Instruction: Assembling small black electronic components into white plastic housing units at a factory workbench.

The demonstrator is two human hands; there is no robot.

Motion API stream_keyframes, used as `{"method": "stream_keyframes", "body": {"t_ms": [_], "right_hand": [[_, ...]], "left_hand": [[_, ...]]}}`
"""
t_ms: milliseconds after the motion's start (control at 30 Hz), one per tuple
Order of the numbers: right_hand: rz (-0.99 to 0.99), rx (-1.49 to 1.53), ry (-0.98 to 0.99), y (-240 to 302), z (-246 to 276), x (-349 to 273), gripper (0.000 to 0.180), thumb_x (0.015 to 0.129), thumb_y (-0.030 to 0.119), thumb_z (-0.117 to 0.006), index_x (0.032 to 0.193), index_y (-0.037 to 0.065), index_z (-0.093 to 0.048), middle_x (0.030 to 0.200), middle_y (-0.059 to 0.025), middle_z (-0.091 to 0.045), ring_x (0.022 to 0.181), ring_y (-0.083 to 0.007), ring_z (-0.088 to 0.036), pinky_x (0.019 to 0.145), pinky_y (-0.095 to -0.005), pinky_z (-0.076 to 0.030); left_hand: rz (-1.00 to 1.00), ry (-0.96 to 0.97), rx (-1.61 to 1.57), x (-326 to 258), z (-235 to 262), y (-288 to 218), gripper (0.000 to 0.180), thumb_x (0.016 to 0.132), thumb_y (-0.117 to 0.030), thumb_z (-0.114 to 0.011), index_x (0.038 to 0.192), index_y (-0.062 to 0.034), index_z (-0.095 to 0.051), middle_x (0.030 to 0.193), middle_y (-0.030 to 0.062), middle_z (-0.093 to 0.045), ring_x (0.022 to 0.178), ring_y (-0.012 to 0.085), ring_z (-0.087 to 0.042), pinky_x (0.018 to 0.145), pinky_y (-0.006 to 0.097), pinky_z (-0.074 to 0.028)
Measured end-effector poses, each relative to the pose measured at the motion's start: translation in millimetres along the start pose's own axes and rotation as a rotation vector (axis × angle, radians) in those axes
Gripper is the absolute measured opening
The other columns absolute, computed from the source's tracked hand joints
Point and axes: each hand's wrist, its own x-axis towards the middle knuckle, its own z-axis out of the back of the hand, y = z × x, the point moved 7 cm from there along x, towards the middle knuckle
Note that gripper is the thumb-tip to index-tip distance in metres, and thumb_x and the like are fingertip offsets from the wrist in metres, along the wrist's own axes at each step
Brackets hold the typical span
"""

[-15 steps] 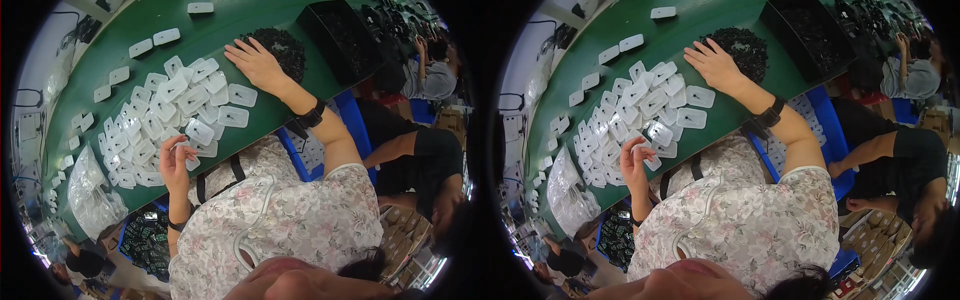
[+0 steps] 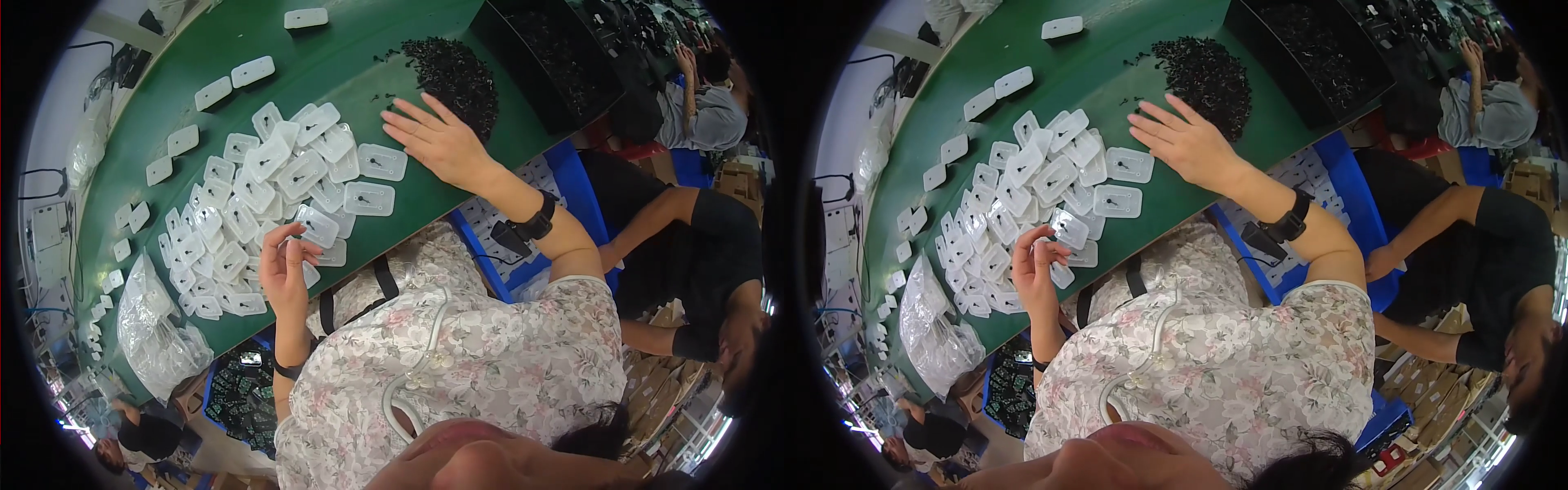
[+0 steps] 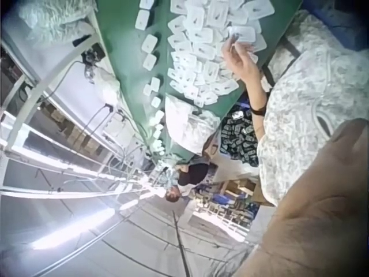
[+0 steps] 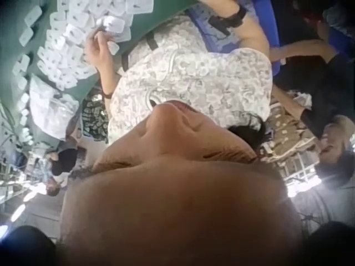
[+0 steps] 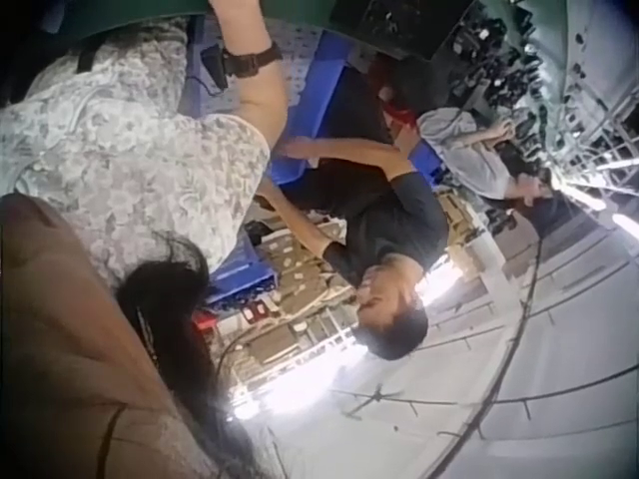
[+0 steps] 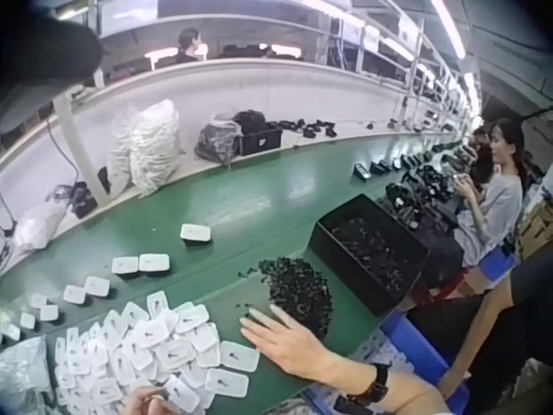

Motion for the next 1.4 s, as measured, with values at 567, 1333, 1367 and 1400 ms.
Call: {"method": "stream_keyframes", "body": {"t_ms": [567,1333,1367,1400], "right_hand": [[0.102,-0.207,0.011,-34.8,-17.6,31.9,0.036,0.083,0.016,-0.05,0.118,0.008,-0.053,0.128,-0.0036,-0.048,0.124,-0.0215,-0.038,0.109,-0.0423,-0.021],[0.03,0.096,-0.164,-77.1,44.4,11.1,0.029,0.078,0.023,-0.063,0.104,0.011,-0.059,0.113,-0.0045,-0.057,0.112,-0.024,-0.05,0.1,-0.0403,-0.034],[0.086,0.113,-0.056,-60.3,34.4,3.1,0.038,0.077,0.025,-0.064,0.112,0.013,-0.057,0.122,-0.0045,-0.054,0.121,-0.0231,-0.044,0.105,-0.0422,-0.029],[0.14,0.128,0.018,-41.7,25.6,-3.9,0.044,0.076,0.026,-0.064,0.117,0.014,-0.054,0.127,-0.0038,-0.05,0.124,-0.0225,-0.04,0.107,-0.0414,-0.026]], "left_hand": [[-0.017,0.08,0.034,4.1,-20.2,-6.6,0.019,0.093,-0.01,-0.046,0.106,0.0025,-0.051,0.1,0.01,-0.054,0.071,0.0124,-0.058,0.059,0.021,-0.044],[0.018,0.146,0.021,11.9,-41.1,2.0,0.018,0.093,-0.01,-0.046,0.105,0.002,-0.053,0.097,0.0091,-0.055,0.071,0.0115,-0.058,0.059,0.02,-0.044],[0.018,0.159,0.026,13.6,-42.7,2.4,0.018,0.093,-0.01,-0.046,0.105,0.0019,-0.053,0.096,0.0092,-0.055,0.071,0.0115,-0.058,0.058,0.02,-0.044],[0.022,0.158,0.025,15.1,-43.1,4.6,0.018,0.093,-0.01,-0.046,0.105,0.0019,-0.053,0.096,0.0092,-0.055,0.071,0.0115,-0.058,0.058,0.02,-0.044]]}}
